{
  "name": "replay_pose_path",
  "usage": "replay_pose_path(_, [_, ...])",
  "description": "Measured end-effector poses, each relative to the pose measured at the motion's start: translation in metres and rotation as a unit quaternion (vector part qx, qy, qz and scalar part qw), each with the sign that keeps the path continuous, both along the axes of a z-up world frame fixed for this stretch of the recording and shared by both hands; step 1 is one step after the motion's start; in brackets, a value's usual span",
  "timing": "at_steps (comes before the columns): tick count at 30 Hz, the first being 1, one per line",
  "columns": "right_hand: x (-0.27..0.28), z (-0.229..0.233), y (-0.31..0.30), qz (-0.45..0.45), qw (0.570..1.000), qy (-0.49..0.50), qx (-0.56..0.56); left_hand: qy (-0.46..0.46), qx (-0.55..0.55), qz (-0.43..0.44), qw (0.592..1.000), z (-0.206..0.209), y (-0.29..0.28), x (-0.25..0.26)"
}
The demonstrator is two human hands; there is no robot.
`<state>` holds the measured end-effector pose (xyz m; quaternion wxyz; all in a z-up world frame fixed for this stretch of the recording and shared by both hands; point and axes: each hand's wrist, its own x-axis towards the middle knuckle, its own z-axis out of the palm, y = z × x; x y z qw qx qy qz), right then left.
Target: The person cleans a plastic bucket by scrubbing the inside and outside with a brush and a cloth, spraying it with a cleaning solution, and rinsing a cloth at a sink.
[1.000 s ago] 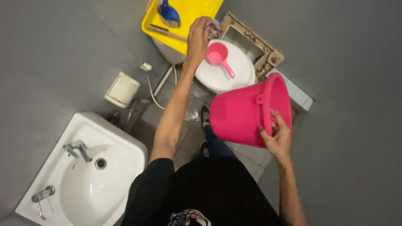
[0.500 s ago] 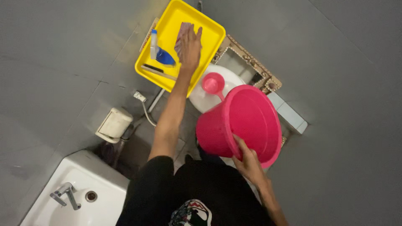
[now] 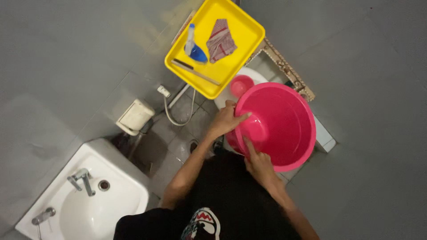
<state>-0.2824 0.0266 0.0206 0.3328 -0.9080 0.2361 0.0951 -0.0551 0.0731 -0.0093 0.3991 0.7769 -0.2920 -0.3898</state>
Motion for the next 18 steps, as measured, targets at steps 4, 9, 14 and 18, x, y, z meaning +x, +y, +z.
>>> replay_pose_path(4, [0.002,-0.017,0.021,0.026,0.999,-0.035,-0.004,-0.051,-0.014,0.009,0.999,-0.078,0.02,-0.013])
replay_pose_path(9, [0.002,-0.044,0.058,0.071,0.997,0.038,0.003,-0.076,-0.05,0.025,0.996,-0.125,0.061,-0.019])
replay_pose_path(14, [0.016,-0.057,0.106,0.131,0.991,-0.027,-0.03,-0.044,-0.049,0.052,0.996,-0.139,0.133,-0.007])
replay_pose_path(18, [0.044,-0.014,0.146,0.167,0.985,0.014,0.052,-0.103,-0.115,0.067,0.986,-0.152,0.199,0.001])
